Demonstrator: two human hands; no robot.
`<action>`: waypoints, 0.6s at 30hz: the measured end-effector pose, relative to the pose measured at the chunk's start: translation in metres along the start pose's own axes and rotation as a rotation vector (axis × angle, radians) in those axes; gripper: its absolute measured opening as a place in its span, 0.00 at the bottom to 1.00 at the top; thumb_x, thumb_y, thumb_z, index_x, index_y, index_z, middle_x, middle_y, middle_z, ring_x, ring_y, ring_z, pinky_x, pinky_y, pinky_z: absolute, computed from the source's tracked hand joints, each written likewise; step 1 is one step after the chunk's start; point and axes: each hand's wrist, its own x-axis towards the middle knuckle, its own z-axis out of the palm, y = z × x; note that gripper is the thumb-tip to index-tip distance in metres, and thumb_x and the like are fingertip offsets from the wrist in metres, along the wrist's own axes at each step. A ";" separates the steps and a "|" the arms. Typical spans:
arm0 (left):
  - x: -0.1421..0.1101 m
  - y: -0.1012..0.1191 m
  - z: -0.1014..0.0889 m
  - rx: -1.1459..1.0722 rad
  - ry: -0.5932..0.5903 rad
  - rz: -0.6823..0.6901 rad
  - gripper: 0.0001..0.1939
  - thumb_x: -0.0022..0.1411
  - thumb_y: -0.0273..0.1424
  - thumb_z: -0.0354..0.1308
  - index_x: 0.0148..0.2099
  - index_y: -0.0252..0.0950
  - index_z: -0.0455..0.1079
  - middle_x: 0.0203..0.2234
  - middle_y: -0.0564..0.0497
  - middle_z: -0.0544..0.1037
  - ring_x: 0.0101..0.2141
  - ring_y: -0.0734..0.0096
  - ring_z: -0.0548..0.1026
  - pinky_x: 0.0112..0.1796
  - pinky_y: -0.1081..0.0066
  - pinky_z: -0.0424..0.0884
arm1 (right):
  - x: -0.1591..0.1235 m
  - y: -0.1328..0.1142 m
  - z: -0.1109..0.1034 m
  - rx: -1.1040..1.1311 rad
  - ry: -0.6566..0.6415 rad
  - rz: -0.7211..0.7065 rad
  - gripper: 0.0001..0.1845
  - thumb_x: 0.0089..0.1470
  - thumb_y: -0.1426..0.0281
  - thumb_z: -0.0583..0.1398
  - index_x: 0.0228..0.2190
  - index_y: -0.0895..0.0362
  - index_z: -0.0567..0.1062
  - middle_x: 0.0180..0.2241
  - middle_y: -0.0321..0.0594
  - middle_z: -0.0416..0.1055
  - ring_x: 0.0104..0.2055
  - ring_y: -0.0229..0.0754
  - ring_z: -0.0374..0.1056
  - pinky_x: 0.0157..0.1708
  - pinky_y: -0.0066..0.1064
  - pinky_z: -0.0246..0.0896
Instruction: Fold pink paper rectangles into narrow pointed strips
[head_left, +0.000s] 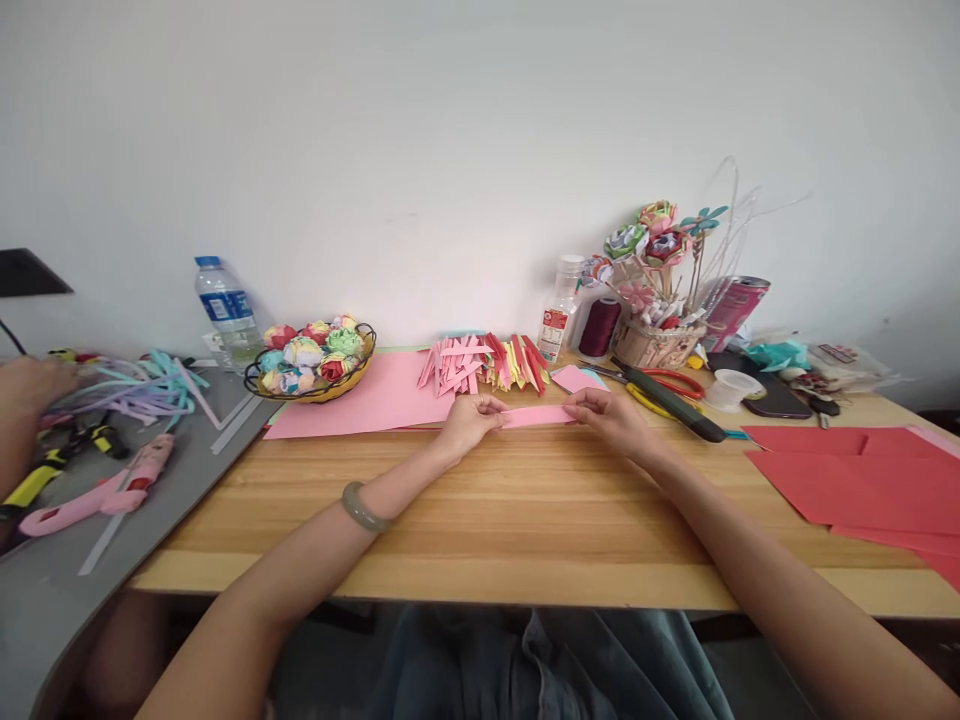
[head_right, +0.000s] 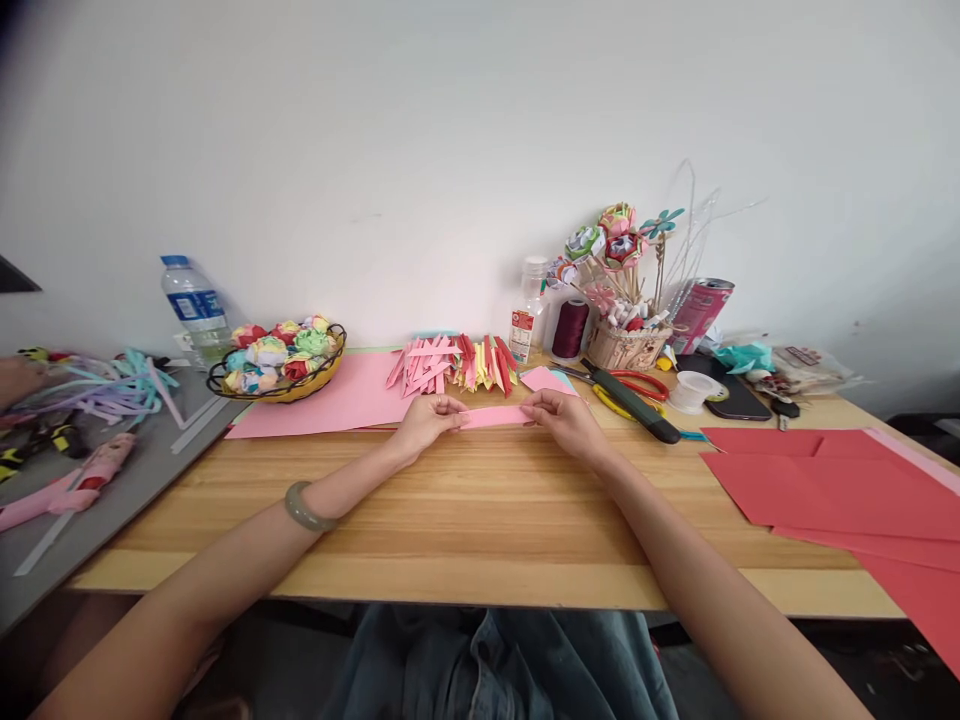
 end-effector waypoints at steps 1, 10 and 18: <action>0.000 0.000 0.000 0.011 -0.005 0.008 0.15 0.64 0.34 0.53 0.51 0.33 0.64 0.45 0.45 0.69 0.42 0.65 0.72 0.41 0.60 0.71 | 0.000 0.000 -0.001 -0.011 0.000 -0.013 0.17 0.58 0.64 0.56 0.46 0.58 0.68 0.46 0.43 0.67 0.42 0.42 0.67 0.40 0.40 0.65; 0.002 -0.007 -0.003 0.234 -0.049 0.099 0.15 0.64 0.35 0.53 0.50 0.32 0.64 0.43 0.46 0.70 0.40 0.66 0.72 0.39 0.62 0.72 | 0.002 0.011 -0.006 -0.163 0.024 -0.165 0.16 0.58 0.64 0.56 0.45 0.59 0.68 0.44 0.42 0.68 0.41 0.42 0.67 0.38 0.39 0.66; -0.004 0.001 -0.009 0.691 -0.068 0.385 0.12 0.65 0.34 0.53 0.48 0.33 0.66 0.43 0.46 0.71 0.40 0.67 0.72 0.41 0.62 0.71 | -0.008 0.003 -0.009 -0.489 0.026 -0.405 0.13 0.59 0.65 0.55 0.43 0.57 0.70 0.44 0.42 0.68 0.42 0.41 0.67 0.41 0.39 0.65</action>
